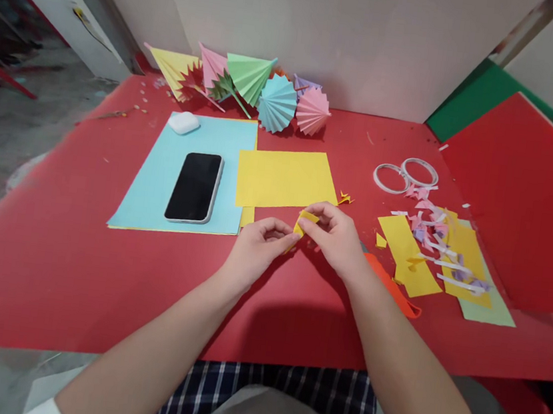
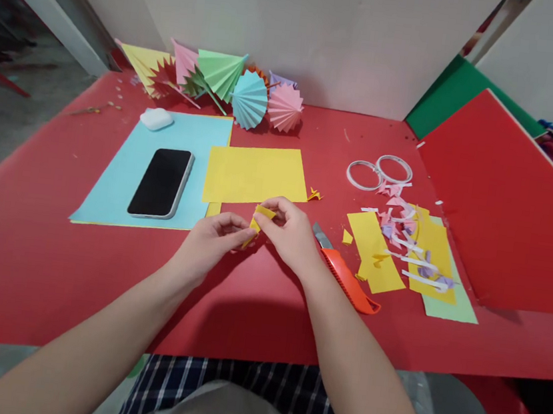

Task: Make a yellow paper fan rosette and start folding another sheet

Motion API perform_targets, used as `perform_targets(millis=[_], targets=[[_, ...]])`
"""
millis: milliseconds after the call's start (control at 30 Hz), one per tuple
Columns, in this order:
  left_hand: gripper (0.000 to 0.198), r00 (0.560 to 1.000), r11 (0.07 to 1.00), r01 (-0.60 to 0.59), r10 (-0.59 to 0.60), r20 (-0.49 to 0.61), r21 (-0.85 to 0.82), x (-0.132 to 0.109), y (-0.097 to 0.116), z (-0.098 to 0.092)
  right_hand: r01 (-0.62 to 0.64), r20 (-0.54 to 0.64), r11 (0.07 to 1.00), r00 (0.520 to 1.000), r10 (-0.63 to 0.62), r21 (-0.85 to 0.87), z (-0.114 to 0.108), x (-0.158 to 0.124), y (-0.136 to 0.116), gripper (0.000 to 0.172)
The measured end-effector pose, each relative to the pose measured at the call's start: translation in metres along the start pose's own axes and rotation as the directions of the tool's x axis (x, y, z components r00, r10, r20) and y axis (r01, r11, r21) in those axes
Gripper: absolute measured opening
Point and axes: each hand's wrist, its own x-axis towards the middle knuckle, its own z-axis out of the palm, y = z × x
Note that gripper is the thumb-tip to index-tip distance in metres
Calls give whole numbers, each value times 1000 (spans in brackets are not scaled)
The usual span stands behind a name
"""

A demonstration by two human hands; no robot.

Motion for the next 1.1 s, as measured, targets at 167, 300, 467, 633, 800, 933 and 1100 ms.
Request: perform_targets(millis=[167, 300, 467, 633, 800, 933, 1100], targets=[[21, 998, 991, 64, -60, 33, -118, 1, 0, 1, -119, 67, 973, 992, 107, 198, -2, 3, 5, 27], [22, 995, 971, 100, -95, 35, -217, 3, -2, 0, -137, 88, 964, 989, 119, 230, -5, 4, 6, 36], [22, 998, 975, 59, -60, 2, -213, 6, -5, -1, -128, 65, 957, 991, 114, 262, -7, 5, 6, 31], [25, 999, 973, 21, -27, -23, -229, 7, -5, -3, -117, 22, 944, 993, 115, 307, -9, 6, 5, 33], [26, 1000, 968, 18, -14, 19, -252, 7, -3, -4, -151, 23, 931, 988, 152, 333, -11, 9, 6, 30], [23, 999, 967, 6, 8, 52, -254, 8, -5, -5, -191, 43, 898, 981, 190, 395, -13, 11, 7, 27], [18, 999, 970, -33, 33, -1, -242, 8, -6, -7, -207, 125, 869, 978, 168, 450, -17, 8, 3, 25]])
